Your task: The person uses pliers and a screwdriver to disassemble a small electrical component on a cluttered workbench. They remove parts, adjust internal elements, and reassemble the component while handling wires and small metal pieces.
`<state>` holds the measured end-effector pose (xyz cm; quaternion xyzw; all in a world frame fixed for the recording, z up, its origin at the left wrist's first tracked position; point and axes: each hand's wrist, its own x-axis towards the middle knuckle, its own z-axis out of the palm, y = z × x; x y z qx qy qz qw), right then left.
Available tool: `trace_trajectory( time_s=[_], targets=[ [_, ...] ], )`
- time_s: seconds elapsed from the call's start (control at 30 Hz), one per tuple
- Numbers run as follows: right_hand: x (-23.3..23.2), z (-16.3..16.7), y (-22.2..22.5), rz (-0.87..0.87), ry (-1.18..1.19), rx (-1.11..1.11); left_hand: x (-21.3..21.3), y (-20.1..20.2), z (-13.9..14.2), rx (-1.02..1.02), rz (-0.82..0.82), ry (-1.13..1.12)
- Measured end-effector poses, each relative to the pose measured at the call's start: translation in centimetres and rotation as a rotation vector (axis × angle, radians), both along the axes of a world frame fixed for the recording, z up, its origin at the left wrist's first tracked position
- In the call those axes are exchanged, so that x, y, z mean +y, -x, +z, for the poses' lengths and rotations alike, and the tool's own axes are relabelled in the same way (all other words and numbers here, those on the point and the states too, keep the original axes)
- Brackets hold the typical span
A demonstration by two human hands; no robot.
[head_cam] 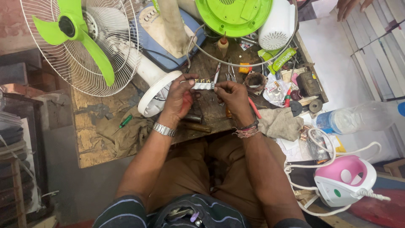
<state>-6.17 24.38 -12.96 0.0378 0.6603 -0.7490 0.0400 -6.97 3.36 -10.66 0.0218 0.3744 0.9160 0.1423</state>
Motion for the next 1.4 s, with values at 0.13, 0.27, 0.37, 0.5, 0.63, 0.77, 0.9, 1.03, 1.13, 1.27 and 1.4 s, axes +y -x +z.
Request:
trace_trajectory(
  time_s=[0.13,0.27,0.37,0.5,0.63,0.77,0.9,1.03,1.13,1.27,1.4],
  targets=[
    [0.2,0.0,-0.1,0.003,-0.03,0.015,-0.1,0.1,0.0,-0.003,-0.025,0.02],
    [0.2,0.4,-0.1,0.02,-0.018,0.021,-0.2,0.3,0.2,0.001,-0.025,0.059],
    [0.2,0.7,-0.3,0.035,0.003,0.007,-0.5,0.3,0.4,0.013,-0.033,0.079],
    [0.4,1.1,-0.5,0.067,0.05,-0.026,-0.8,0.3,0.4,0.043,-0.052,0.095],
    [0.8,1.4,-0.5,0.108,0.051,-0.053,-0.8,0.3,0.2,0.066,-0.065,0.081],
    [1.2,1.9,-0.5,0.157,0.049,-0.048,-0.8,0.3,0.2,0.072,-0.067,0.065],
    [1.1,2.5,-0.7,0.147,0.01,0.021,-1.0,0.0,0.3,0.144,-0.092,0.057],
    [0.8,3.0,-1.2,0.125,0.006,0.16,-0.9,-0.3,0.6,0.176,-0.112,0.105],
    [0.7,3.3,-1.3,0.102,-0.199,0.311,-0.9,-0.6,0.9,0.142,-0.138,0.234],
    [0.8,3.5,-1.3,0.141,-0.123,0.309,-1.2,-1.1,1.5,0.278,-0.119,0.359],
    [1.4,3.5,-1.3,0.212,-0.06,0.227,-1.7,-1.8,2.7,0.494,-0.067,0.516]
  ],
)
